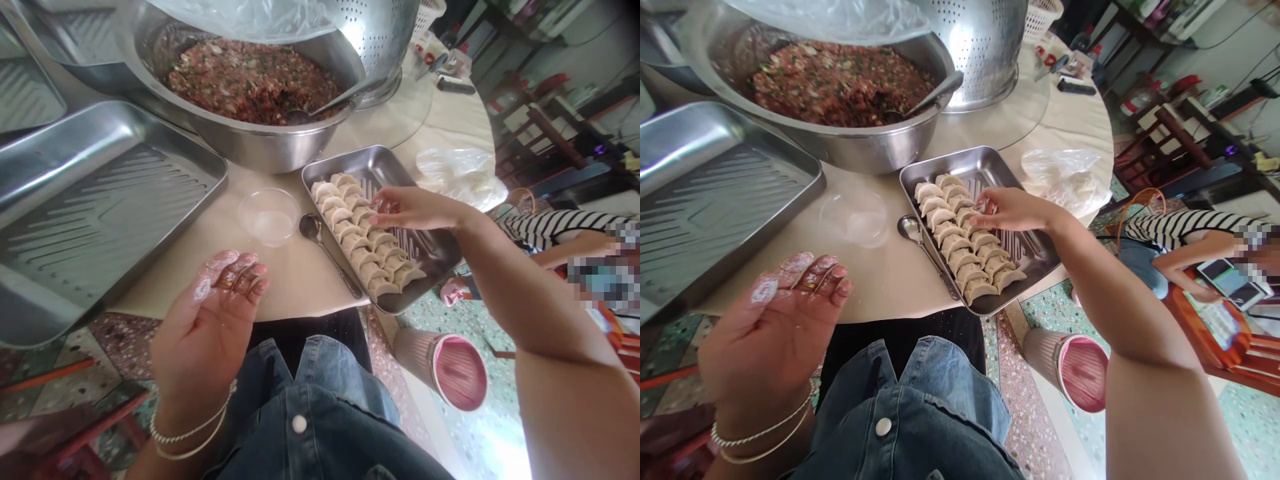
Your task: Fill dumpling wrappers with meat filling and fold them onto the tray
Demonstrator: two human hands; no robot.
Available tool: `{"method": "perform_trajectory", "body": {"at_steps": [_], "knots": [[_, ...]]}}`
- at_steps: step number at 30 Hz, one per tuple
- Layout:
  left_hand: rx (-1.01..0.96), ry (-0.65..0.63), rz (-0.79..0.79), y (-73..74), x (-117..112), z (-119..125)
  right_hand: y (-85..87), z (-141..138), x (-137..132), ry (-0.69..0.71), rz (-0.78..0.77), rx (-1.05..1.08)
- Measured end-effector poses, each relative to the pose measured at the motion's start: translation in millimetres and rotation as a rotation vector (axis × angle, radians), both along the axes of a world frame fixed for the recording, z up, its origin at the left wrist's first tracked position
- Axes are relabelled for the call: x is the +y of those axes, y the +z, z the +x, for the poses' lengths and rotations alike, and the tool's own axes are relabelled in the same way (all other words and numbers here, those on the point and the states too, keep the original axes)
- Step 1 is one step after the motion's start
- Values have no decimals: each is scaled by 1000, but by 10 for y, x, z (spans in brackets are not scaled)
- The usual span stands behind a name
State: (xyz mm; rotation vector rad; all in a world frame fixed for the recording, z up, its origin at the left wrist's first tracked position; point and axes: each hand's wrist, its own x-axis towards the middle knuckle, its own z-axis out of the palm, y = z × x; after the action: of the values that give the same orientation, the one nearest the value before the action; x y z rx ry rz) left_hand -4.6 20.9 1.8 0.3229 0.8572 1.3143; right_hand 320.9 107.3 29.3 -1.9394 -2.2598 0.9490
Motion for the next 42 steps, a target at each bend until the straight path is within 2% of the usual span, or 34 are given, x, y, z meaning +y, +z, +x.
{"method": "perform_trajectory", "body": {"at_steps": [4,10,14,25,28,32,35,38,42], "knots": [[-21,-20,13,-16,-7,0,-17,9,-51,12,-45,28],[-16,-16,22,-40,-20,-12,-45,-14,-112,51,75,64],[-17,-27,10,-44,-31,-7,-77,-85,-116,75,92,52],[-21,-24,19,-46,-27,-14,-237,-114,-145,-75,199,110],[-10,-28,9,-49,-26,-15,-215,-152,-161,-84,219,99],[15,-14,1,-14,-38,-7,-88,-74,-209,-81,216,63],[34,15,-6,12,-43,7,23,49,-323,-26,134,30],[38,19,-31,13,-35,28,59,131,-471,100,19,28],[26,-24,-34,1,-24,46,-13,116,-577,188,62,82]]}}
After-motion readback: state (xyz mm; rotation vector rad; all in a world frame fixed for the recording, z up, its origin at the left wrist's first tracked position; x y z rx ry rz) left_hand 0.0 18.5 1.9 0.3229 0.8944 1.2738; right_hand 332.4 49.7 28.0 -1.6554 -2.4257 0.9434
